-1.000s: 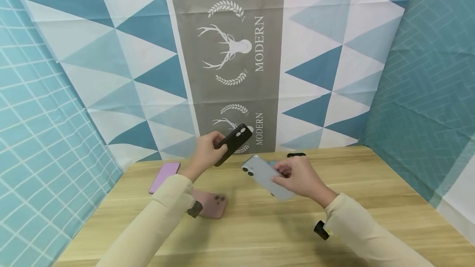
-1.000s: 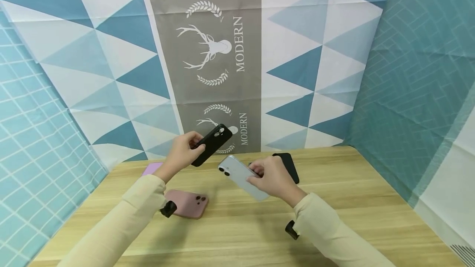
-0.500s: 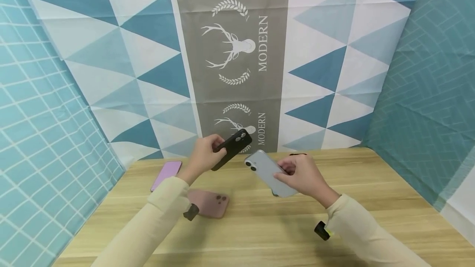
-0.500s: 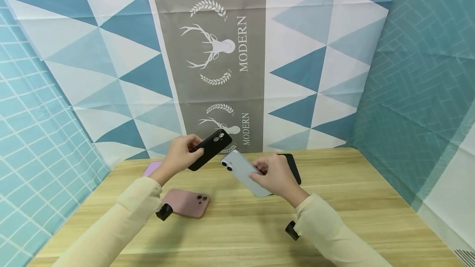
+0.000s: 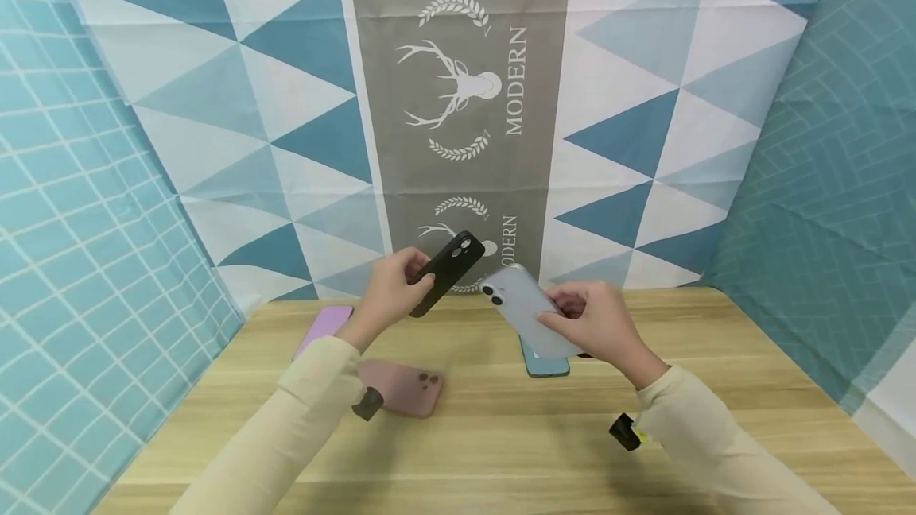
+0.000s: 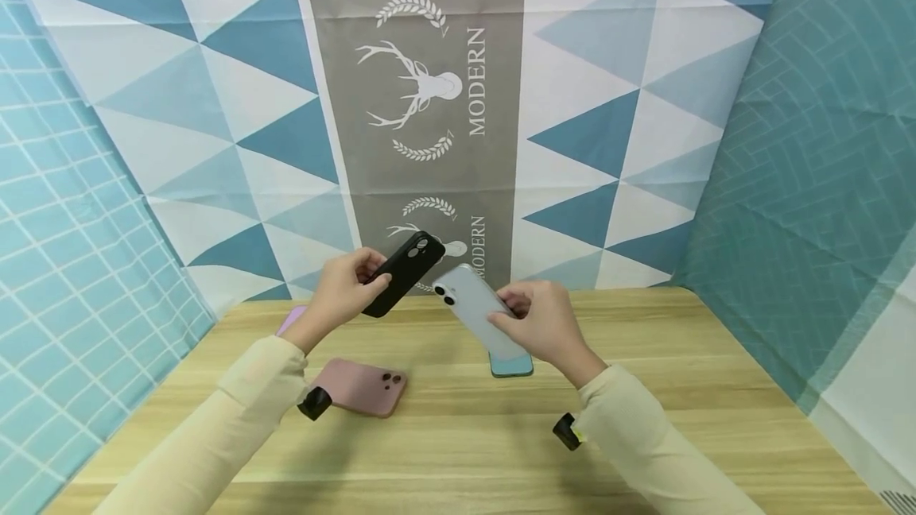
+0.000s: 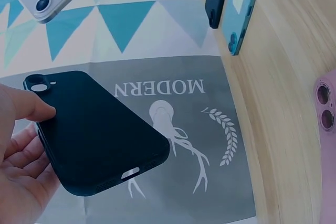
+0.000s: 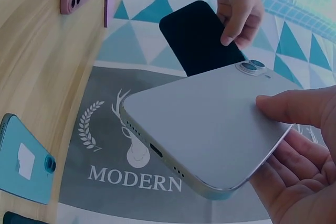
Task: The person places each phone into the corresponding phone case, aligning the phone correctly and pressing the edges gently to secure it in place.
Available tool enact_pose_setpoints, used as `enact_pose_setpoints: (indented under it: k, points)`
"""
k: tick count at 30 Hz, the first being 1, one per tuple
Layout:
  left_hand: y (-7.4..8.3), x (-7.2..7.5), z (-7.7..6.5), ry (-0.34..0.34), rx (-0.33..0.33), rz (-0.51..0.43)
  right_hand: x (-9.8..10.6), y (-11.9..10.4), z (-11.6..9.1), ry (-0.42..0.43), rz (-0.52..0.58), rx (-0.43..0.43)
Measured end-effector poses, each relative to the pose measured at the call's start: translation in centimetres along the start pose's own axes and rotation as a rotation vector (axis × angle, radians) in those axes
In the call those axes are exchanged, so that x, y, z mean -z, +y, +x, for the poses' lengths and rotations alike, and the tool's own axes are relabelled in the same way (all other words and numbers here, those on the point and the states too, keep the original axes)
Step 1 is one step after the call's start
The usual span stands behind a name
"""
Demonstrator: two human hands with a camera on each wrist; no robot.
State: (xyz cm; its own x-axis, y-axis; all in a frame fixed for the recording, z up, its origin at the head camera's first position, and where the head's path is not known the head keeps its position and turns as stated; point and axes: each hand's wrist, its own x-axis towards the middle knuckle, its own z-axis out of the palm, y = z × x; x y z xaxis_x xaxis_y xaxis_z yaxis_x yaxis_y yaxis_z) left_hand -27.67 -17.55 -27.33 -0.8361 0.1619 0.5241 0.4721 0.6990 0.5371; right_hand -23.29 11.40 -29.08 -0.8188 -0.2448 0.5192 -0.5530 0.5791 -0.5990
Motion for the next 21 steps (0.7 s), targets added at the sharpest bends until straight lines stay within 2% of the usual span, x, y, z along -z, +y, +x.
enact_pose_setpoints:
  k: [6,13,21]
  points:
    - [0.5,0.3,-0.1,0.001,0.024,-0.049,0.7,0.1,0.2,0.051,-0.023,-0.016]
    - [1.4,0.3,-0.3,-0.021,0.12,-0.213,1.9,-0.2,0.6,0.108,-0.008,-0.076]
    - [2.8,0.2,-0.2,-0.034,0.132,-0.287,2.2,-0.3,1.6,0.147,0.019,-0.1]
